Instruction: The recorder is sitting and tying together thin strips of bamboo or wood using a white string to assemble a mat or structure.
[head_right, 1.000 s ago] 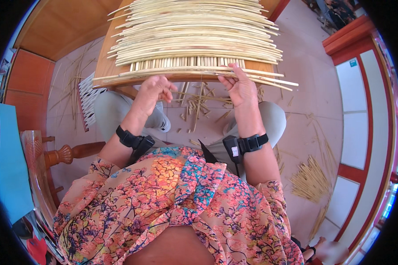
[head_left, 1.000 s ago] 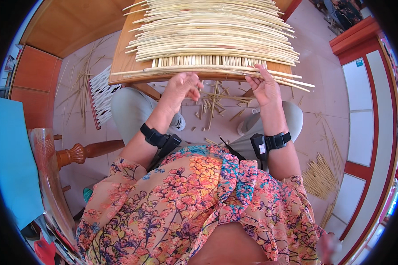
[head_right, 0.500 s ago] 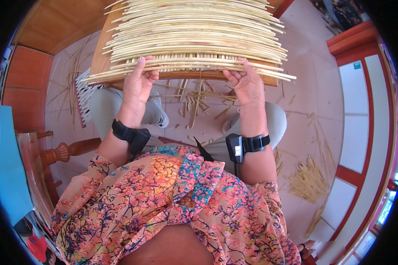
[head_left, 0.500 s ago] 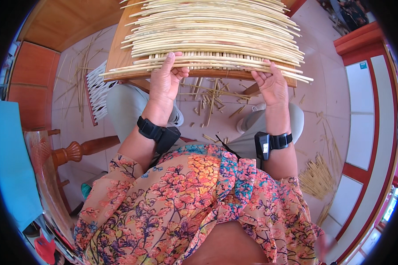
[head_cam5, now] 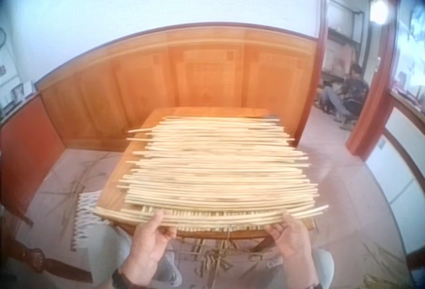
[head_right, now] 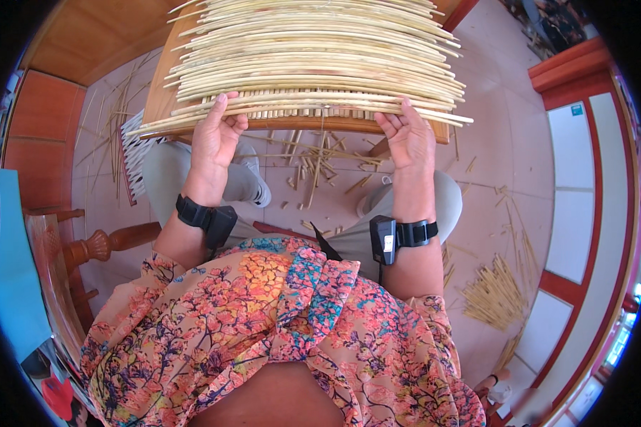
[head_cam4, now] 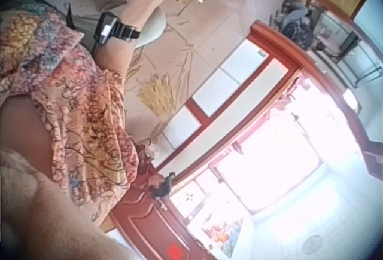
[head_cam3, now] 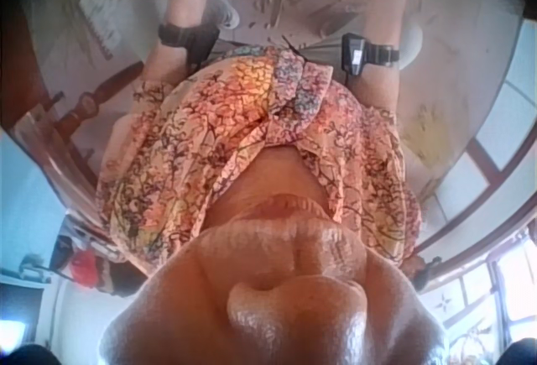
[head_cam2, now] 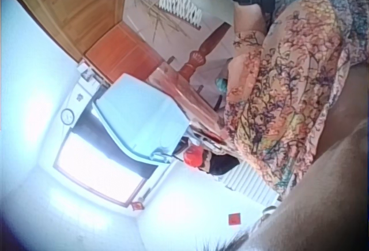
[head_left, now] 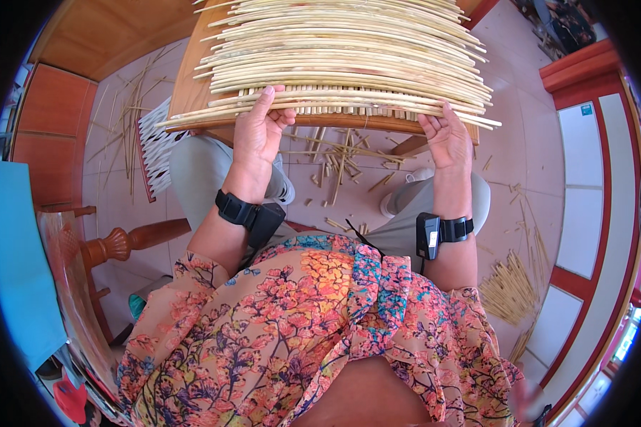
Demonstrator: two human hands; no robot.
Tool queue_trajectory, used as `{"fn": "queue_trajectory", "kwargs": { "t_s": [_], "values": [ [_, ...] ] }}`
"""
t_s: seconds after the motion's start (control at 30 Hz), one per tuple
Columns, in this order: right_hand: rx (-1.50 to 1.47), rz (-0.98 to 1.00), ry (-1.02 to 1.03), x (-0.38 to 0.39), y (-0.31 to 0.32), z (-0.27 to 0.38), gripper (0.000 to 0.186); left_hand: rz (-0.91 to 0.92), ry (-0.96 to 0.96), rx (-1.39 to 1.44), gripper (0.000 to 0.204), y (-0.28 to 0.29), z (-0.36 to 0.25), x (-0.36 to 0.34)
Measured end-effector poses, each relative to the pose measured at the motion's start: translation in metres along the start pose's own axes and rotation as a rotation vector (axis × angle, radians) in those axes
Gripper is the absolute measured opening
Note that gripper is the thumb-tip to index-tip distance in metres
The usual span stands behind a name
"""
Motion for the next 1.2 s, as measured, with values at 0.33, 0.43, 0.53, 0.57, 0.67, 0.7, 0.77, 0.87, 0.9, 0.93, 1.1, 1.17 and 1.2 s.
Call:
{"fn": "queue_trajectory", "kwargs": {
  "t_s": [0.33,0.43,0.53,0.57,0.67,0.7,0.77,0.87,0.9,0.93,1.1,1.17,1.2],
  "values": [
    [0.000,-0.020,0.005,0.002,-0.001,-0.001,0.020,0.017,0.009,-0.018,0.033,0.005,0.001,0.002],
    [0.006,-0.038,0.018,0.003,0.000,0.001,0.021,0.035,0.015,-0.003,0.042,0.005,0.001,0.002],
    [-0.005,-0.046,0.020,0.003,0.003,0.002,0.021,0.046,0.024,0.013,0.048,0.004,0.001,0.003],
    [-0.006,-0.046,0.022,0.002,0.005,0.003,0.021,0.047,0.036,0.019,0.050,0.004,0.002,0.004],
    [-0.012,-0.018,0.016,0.000,0.006,0.003,0.021,0.024,0.053,-0.041,0.049,0.003,0.004,0.007],
    [-0.011,-0.010,0.019,0.001,0.005,0.003,0.021,0.024,0.051,-0.042,0.049,0.003,0.004,0.008],
    [-0.011,-0.003,0.024,0.001,0.003,0.003,0.021,0.085,0.164,-0.176,0.047,-0.001,0.016,0.013],
    [-0.022,-0.001,0.036,0.001,0.004,0.005,0.021,0.195,0.293,-0.316,0.040,-0.006,0.034,0.025],
    [-0.019,-0.005,0.033,0.001,0.004,0.004,0.022,0.196,0.293,-0.316,0.040,-0.008,0.034,0.028],
    [-0.017,-0.010,0.031,0.001,0.005,0.005,0.022,0.218,0.250,-0.398,0.033,-0.013,0.032,0.030],
    [-0.022,-0.029,0.030,0.002,0.005,0.006,0.023,0.221,-0.026,-0.611,0.011,-0.038,0.009,0.039],
    [-0.030,-0.025,0.024,0.002,0.004,0.004,0.023,0.144,-0.444,-0.911,0.004,-0.056,-0.029,0.052],
    [-0.028,-0.022,0.028,0.001,0.005,0.003,0.023,0.137,-0.446,-0.914,0.004,-0.057,-0.029,0.050]
  ]
}}
Point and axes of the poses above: each hand's wrist, its own x-axis away from the middle knuckle, its own y-axis out of the back of the hand, z = x × y, the point moved 10 cm from there along -x, towards the middle knuckle, and after that the axes turned 6 degrees about -x, right-handed, at the moved point
